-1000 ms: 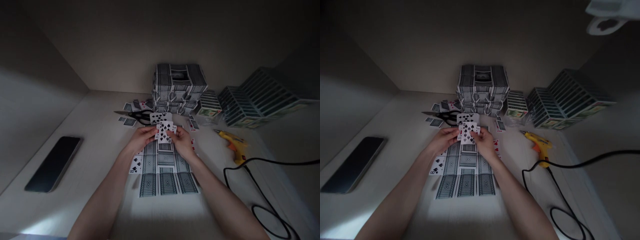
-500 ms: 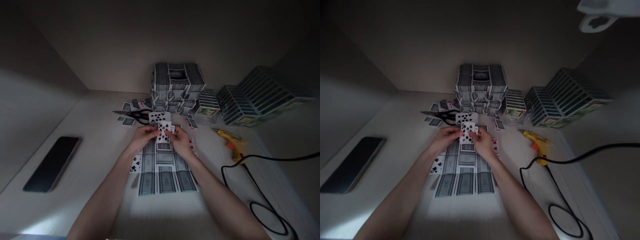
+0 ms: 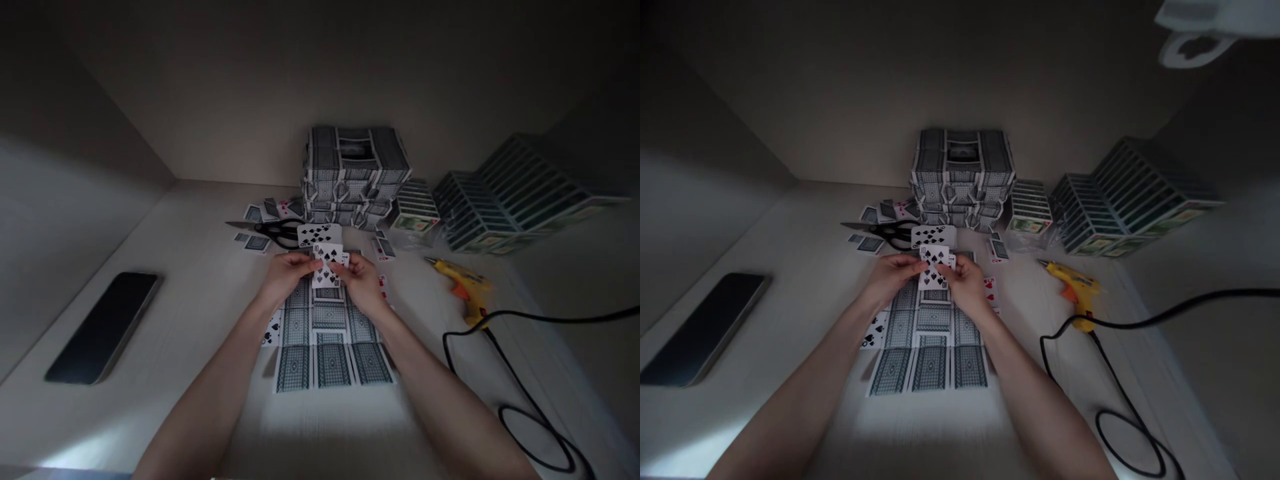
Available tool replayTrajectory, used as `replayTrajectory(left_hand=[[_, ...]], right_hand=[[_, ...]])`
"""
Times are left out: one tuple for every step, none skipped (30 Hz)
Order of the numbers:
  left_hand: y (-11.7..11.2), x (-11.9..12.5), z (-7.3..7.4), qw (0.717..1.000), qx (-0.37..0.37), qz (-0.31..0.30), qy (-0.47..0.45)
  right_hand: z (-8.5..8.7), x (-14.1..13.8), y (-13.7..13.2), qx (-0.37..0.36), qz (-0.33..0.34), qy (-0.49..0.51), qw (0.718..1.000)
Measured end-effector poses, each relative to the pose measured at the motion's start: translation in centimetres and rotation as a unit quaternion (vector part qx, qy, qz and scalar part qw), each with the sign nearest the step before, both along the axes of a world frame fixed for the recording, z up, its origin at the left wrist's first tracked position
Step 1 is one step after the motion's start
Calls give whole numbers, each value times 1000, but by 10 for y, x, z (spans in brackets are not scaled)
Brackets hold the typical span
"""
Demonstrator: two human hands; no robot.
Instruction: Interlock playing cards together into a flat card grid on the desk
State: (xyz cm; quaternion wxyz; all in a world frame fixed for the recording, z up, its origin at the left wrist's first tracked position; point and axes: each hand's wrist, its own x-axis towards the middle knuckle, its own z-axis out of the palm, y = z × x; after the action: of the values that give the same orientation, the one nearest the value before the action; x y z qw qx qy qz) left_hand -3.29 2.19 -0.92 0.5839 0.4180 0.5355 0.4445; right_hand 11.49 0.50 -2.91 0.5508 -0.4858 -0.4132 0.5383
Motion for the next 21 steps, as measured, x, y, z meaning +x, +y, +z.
replayTrajectory(left_hand=[[0,0,0,1000,-1,-1,1],[0,0,0,1000,-2,-1,1],[0,0,-1,1000,-2,1,-1],[0,0,-1,1000,-2,3,-3],[0,0,-2,1000,-2,5,-5],[1,0,-3,1000,-1,7,-5],[1,0,-3,1000,0,7,-3],[1,0,-3,1000,-1,5,0],[1,0,-3,1000,-2,3,4],[0,1,-2,1000,-4,1,7],[0,1,-1,1000,-5,1,10],[0,1,0,1000,-6,2,12],[-1,1,1,1000,-5,4,15],[-1,2,1,1000,-4,6,18],[-1,2,2,1000,-3,6,22],[-2,2,2,1000,-1,6,26],[-2,3,1,999,2,6,31],[-1,3,0,999,7,7,36],[-1,3,-1,999,12,8,42],[-1,3,-3,999,19,8,47],[-1,4,-5,998,28,8,53]], right_hand=[[0,0,0,0,-1,2,1000],[1,0,0,1,-2,4,1000],[1,0,0,3,-2,5,1000],[1,0,0,4,-1,4,1000],[1,0,0,5,0,2,1000],[1,0,0,4,2,1,1000],[1,0,0,1,4,0,1000],[1,1,0,-3,5,1,1000],[0,1,0,-7,6,2,1000],[-1,1,0,-9,6,3,1000],[-1,1,0,-9,5,3,1000],[-2,1,0,-7,2,2,1000],[-3,1,0,-5,-1,-2,1000],[-4,1,0,-3,-4,-7,1000],[-4,1,0,-3,-4,-14,1000],[-5,1,0,-4,-3,-19,1000],[-5,1,0,-5,-1,-23,1000],[-5,1,0,-5,1,-26,1000],[-5,2,0,-5,2,-30,1000],[-5,2,0,-5,3,-32,999],[-5,2,0,-5,5,-36,999]])
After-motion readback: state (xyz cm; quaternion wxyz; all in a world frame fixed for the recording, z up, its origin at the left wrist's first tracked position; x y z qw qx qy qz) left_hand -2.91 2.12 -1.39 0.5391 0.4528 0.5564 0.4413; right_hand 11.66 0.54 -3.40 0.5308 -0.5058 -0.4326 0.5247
